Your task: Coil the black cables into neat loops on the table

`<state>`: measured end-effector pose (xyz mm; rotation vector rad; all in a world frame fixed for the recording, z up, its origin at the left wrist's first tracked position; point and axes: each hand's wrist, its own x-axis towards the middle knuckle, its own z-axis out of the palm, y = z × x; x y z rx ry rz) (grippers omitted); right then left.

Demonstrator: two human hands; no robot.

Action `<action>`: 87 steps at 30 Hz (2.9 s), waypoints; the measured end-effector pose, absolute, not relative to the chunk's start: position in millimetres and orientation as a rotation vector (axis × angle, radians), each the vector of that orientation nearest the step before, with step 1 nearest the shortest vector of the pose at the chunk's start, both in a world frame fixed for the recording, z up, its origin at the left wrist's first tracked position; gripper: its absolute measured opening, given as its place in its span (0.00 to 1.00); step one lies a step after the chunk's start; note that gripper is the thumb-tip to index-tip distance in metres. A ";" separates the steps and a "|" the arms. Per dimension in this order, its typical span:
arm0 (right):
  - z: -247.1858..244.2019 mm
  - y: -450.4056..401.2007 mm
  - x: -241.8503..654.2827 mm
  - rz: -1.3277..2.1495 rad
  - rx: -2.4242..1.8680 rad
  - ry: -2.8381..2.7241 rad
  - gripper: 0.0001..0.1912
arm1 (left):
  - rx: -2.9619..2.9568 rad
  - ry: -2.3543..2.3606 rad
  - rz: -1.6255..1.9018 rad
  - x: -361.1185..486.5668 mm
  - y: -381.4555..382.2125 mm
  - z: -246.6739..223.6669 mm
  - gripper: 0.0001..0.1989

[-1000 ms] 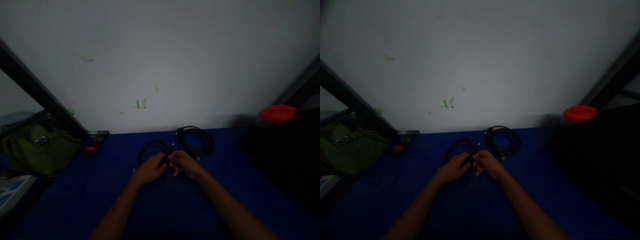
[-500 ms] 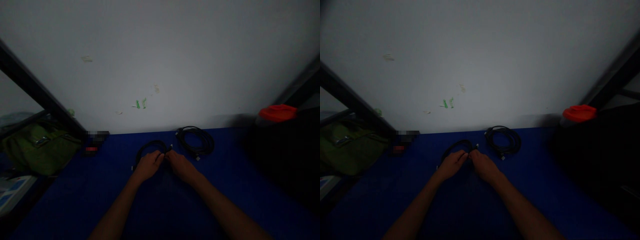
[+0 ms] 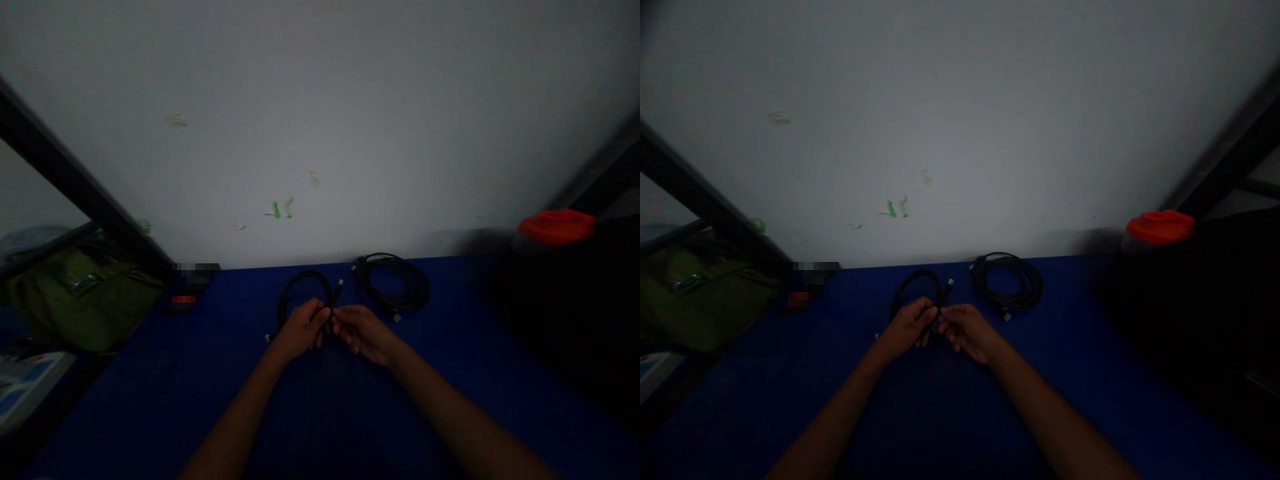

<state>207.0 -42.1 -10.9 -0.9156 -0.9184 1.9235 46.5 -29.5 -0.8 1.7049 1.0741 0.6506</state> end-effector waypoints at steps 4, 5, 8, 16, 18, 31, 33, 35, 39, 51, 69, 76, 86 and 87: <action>-6.8 -42.6 208.6 2.031 -0.843 -0.851 0.13 | 1.792 1.101 0.699 45.7 -31.1 1.5 0.16; -6.8 -43.0 208.1 2.023 -0.838 -0.871 0.14 | 1.816 1.114 0.708 45.6 -31.4 1.9 0.16; -8.4 -43.7 206.0 1.905 -0.873 -1.006 0.15 | 1.867 1.176 0.710 46.1 -31.8 1.7 0.16; -7.7 -44.1 212.9 0.916 -1.292 -2.023 0.10 | 1.919 1.275 0.677 48.0 -30.4 4.1 0.17; -6.0 -43.7 213.8 0.655 -1.383 -2.240 0.08 | 1.933 1.280 0.673 47.4 -30.2 5.2 0.17; 2.6 -49.3 212.9 0.316 -1.342 -2.357 0.08 | 1.908 1.286 0.676 47.7 -30.2 4.2 0.17; 1.5 -49.2 212.0 0.341 -1.370 -2.346 0.08 | 1.887 1.276 0.664 47.7 -29.5 1.2 0.17; -0.3 -48.4 211.4 0.393 -1.386 -2.304 0.07 | 1.832 1.248 0.646 47.8 -28.5 -3.2 0.17; -5.9 -46.2 211.8 0.755 -1.279 -2.103 0.06 | 1.735 1.160 0.603 48.0 -26.6 -11.1 0.21; -5.5 -41.6 213.2 1.141 -1.107 -1.544 0.10 | 1.971 1.438 0.596 48.4 -29.8 -0.9 0.26; 4.1 -46.4 219.4 0.546 -1.486 -2.239 0.09 | 1.554 1.735 1.583 29.5 -28.4 26.6 0.20; 10.2 -63.2 199.6 0.020 -1.005 -2.263 0.20 | 0.932 0.843 1.457 43.4 -42.3 35.3 0.25; 5.3 -58.6 201.3 -0.024 -1.050 -2.552 0.19 | 0.799 0.734 1.175 56.9 -42.6 27.4 0.17; 6.6 -57.4 204.3 -0.015 -1.074 -2.531 0.19 | 0.845 0.780 1.199 58.1 -41.0 24.8 0.15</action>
